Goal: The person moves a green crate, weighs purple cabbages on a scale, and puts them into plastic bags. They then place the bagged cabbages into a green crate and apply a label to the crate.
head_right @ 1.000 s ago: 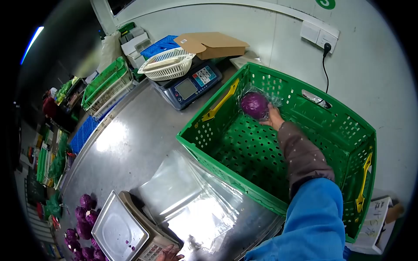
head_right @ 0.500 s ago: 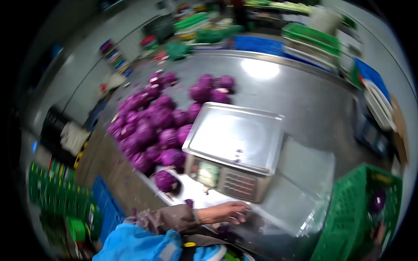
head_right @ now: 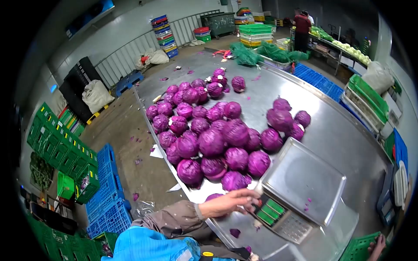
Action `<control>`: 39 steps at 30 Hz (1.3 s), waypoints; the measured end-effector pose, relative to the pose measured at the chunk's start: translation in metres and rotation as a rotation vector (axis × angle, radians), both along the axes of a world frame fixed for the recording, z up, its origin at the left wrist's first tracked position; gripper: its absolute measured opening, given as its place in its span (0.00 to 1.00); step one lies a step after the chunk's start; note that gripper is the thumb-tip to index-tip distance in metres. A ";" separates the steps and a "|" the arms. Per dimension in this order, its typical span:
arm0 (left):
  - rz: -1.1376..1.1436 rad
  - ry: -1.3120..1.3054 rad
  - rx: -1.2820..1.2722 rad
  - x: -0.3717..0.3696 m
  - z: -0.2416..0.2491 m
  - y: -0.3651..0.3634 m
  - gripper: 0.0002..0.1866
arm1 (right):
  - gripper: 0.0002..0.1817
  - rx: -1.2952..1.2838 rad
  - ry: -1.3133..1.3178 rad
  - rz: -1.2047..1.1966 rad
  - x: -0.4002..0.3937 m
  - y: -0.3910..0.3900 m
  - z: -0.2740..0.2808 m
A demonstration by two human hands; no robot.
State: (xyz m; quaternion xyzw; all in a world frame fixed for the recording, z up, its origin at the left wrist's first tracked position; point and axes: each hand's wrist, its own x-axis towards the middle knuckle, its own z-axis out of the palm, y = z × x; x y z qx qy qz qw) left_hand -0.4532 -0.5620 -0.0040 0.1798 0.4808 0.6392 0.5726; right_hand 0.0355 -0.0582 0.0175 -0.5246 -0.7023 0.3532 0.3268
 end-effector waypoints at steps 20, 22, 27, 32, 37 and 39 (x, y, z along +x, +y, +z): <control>1.192 0.517 -0.546 -0.538 -0.088 -0.209 0.39 | 0.17 -0.490 -0.204 0.078 -0.360 -0.264 0.038; 1.239 0.827 -0.675 -0.556 -0.092 -0.192 0.44 | 0.17 -0.507 -0.195 0.053 -0.362 -0.266 0.033; 1.303 0.616 -0.781 -0.575 -0.086 -0.155 0.54 | 0.19 -0.556 -0.290 -0.009 -0.374 -0.278 0.036; 1.476 0.623 -0.738 -0.583 -0.098 -0.146 0.51 | 0.23 -0.561 -0.394 -0.077 -0.400 -0.300 0.047; 1.696 0.570 -0.390 -0.587 -0.105 -0.157 0.45 | 0.20 -0.623 -0.332 -0.004 -0.386 -0.283 0.031; 1.580 0.457 -0.104 -0.574 -0.076 -0.164 0.41 | 0.18 -0.613 -0.262 0.027 -0.379 -0.277 0.027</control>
